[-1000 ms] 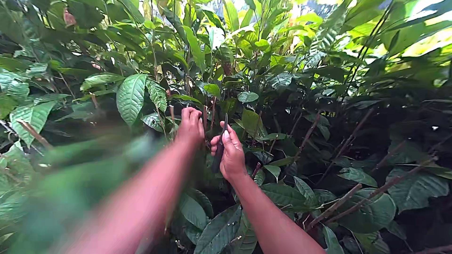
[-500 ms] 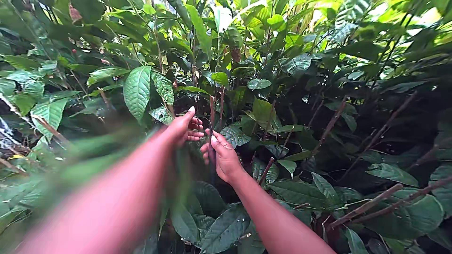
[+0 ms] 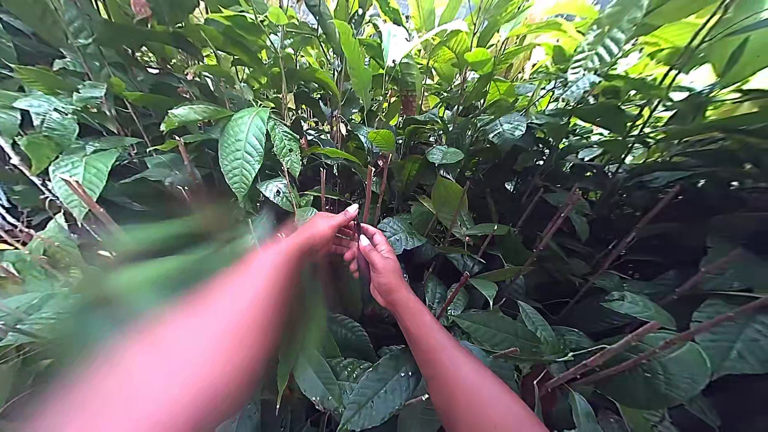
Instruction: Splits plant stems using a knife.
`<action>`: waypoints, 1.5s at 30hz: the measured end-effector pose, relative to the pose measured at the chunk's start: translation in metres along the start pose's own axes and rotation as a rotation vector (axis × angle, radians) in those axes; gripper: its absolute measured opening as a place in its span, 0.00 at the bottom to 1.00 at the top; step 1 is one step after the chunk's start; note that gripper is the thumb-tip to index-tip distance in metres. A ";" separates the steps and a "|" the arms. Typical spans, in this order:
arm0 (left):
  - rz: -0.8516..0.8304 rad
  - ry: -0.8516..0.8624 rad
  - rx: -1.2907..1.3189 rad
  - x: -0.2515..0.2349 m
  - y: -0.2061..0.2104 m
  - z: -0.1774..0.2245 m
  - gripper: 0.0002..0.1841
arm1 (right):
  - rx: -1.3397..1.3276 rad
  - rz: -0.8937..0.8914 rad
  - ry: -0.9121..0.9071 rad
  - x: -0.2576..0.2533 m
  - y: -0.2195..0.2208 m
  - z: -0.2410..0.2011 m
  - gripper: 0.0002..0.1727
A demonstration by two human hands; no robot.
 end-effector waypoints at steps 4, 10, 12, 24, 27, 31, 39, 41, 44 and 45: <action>0.020 -0.023 -0.002 -0.002 0.002 0.000 0.27 | -0.004 -0.021 0.008 0.000 -0.005 0.009 0.23; 0.069 -0.013 -0.012 -0.005 0.001 -0.002 0.16 | -0.020 -0.037 0.046 0.000 -0.010 0.020 0.25; 0.108 -0.024 -0.019 -0.006 0.002 -0.003 0.13 | 0.007 -0.044 0.067 0.000 -0.012 0.025 0.26; 0.403 0.205 -0.271 0.008 -0.011 0.017 0.30 | -0.065 0.086 -0.051 -0.002 -0.002 -0.006 0.27; 0.579 0.250 -0.102 0.004 -0.030 0.027 0.31 | -0.199 0.061 -0.086 -0.004 0.010 -0.023 0.25; 0.320 0.112 0.143 -0.002 -0.037 0.021 0.39 | -0.222 0.003 -0.037 -0.010 0.027 -0.031 0.24; 0.160 0.069 0.083 0.032 -0.013 0.026 0.38 | -0.101 0.002 0.011 -0.017 0.042 -0.039 0.22; 0.168 0.070 0.095 0.031 -0.014 0.024 0.38 | -0.098 0.006 0.012 -0.016 0.045 -0.039 0.22; 0.171 0.069 0.125 0.032 -0.016 0.023 0.38 | -0.073 0.007 0.009 -0.015 0.046 -0.040 0.21; 0.177 0.069 0.137 0.033 -0.016 0.023 0.38 | -0.069 0.008 0.000 -0.015 0.046 -0.042 0.22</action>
Point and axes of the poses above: each hand's wrist, its own x-axis away from the middle knuckle, its own y-axis out of the palm, z = x × y, the point moved 2 cm from there along -x, towards the middle knuckle, and after that the axes turned 7 degrees about -z, right-handed, at the moved point
